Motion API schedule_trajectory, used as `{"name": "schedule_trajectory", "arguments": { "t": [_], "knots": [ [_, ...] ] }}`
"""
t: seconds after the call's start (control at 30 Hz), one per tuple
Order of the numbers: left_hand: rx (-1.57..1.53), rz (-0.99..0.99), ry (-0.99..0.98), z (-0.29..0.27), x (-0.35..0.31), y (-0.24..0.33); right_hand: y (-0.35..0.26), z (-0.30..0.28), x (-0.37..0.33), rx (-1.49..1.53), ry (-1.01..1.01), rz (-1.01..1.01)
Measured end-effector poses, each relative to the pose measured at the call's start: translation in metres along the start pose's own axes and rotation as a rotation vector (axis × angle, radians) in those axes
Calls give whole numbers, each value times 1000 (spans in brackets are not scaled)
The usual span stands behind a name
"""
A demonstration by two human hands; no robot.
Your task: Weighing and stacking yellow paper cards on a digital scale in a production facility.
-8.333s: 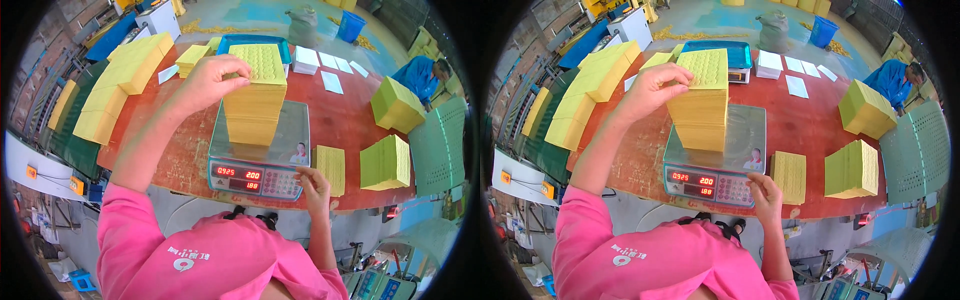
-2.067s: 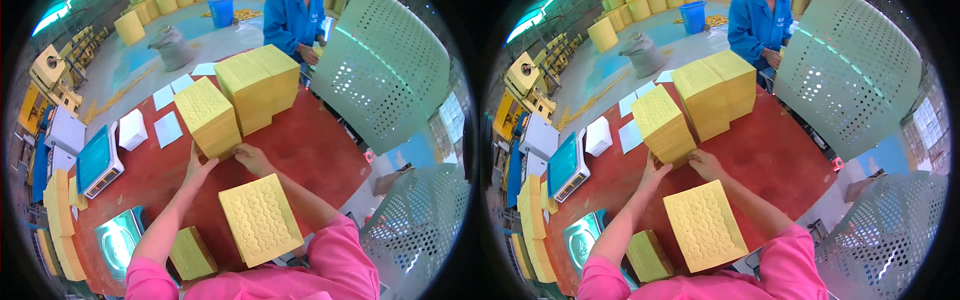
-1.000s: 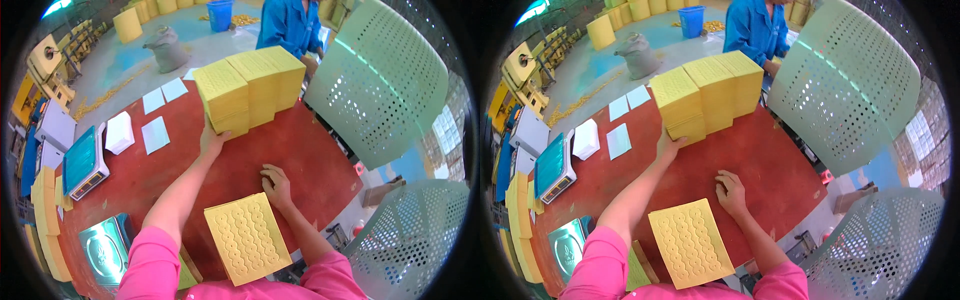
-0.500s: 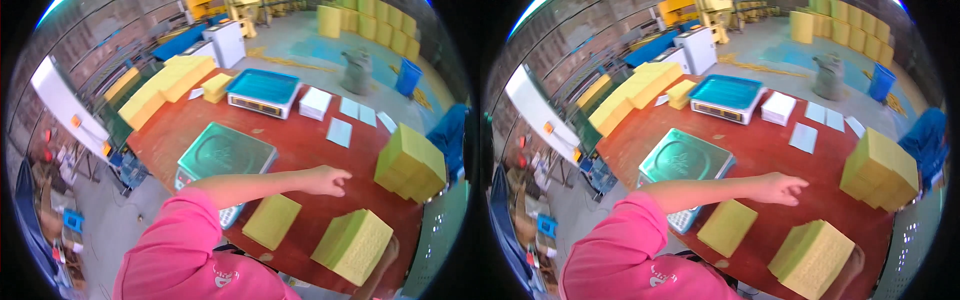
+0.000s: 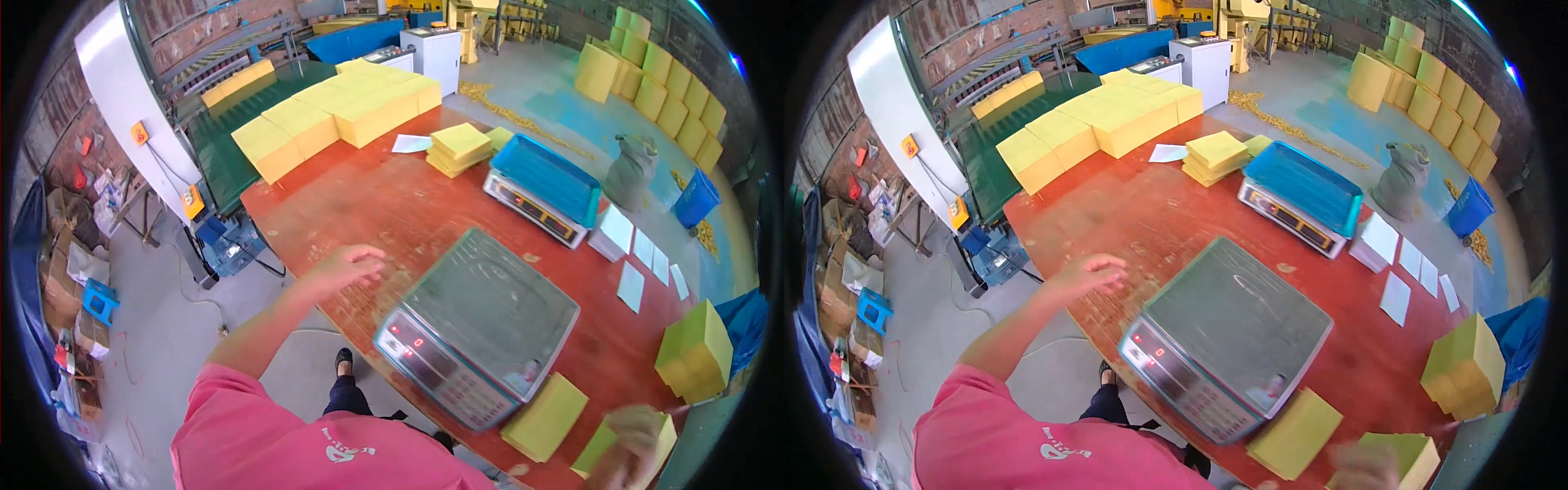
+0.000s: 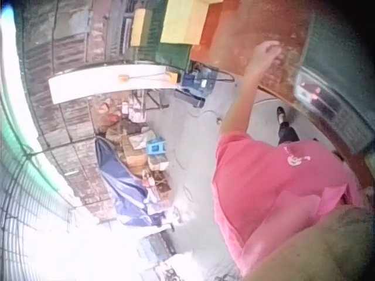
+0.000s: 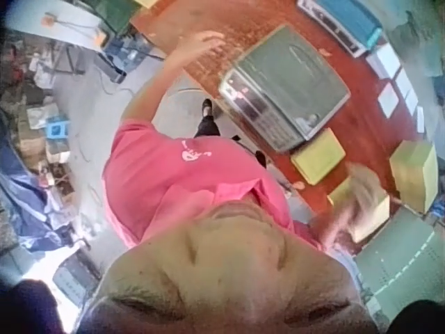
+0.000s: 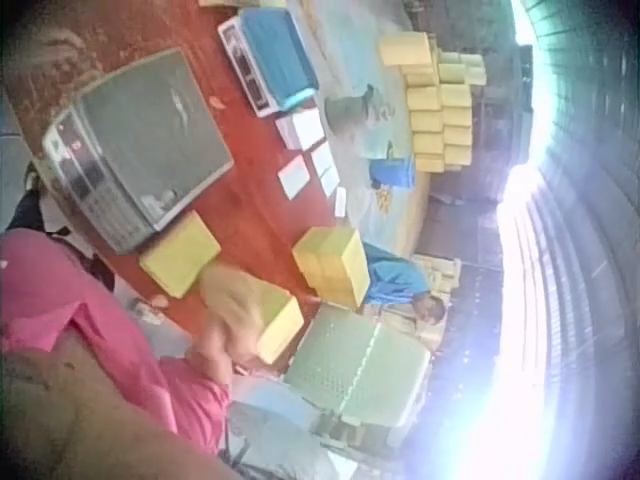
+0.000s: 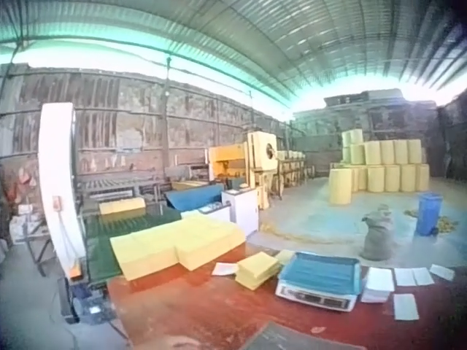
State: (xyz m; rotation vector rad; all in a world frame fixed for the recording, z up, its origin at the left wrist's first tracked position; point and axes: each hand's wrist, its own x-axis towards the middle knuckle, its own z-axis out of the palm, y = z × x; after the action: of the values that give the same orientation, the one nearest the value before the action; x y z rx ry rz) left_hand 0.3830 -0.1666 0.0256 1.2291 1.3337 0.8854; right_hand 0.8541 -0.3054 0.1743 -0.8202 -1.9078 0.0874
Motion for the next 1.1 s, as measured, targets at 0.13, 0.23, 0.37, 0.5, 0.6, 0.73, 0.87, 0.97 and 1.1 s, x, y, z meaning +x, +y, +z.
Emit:
{"name": "schedule_trajectory", "arguments": {
  "t": [0.13,0.23,0.37,0.5,0.6,0.73,0.87,0.97,1.1],
  "knots": [
    [-48,-17,34,-139,16,-42,-14,208,9,563,-279,374],
    [-4,-37,149,-208,34,-58,-40,342,24,723,-414,682],
    [28,-93,91,-284,81,-28,-42,503,-15,731,-328,875],
    [242,13,168,-333,159,-21,-41,543,-10,381,-303,591],
    [477,264,235,-360,246,-18,-37,557,-10,190,-244,557],
    [911,424,360,-369,366,-1,-38,555,-10,43,-193,632],
    [1122,475,471,-415,462,-11,-35,562,-6,57,-169,761],
    [1142,387,326,-375,483,7,-41,559,-1,135,-195,939],
    [1221,627,433,-361,500,-2,-38,554,-3,55,-204,828]
  ]
}}
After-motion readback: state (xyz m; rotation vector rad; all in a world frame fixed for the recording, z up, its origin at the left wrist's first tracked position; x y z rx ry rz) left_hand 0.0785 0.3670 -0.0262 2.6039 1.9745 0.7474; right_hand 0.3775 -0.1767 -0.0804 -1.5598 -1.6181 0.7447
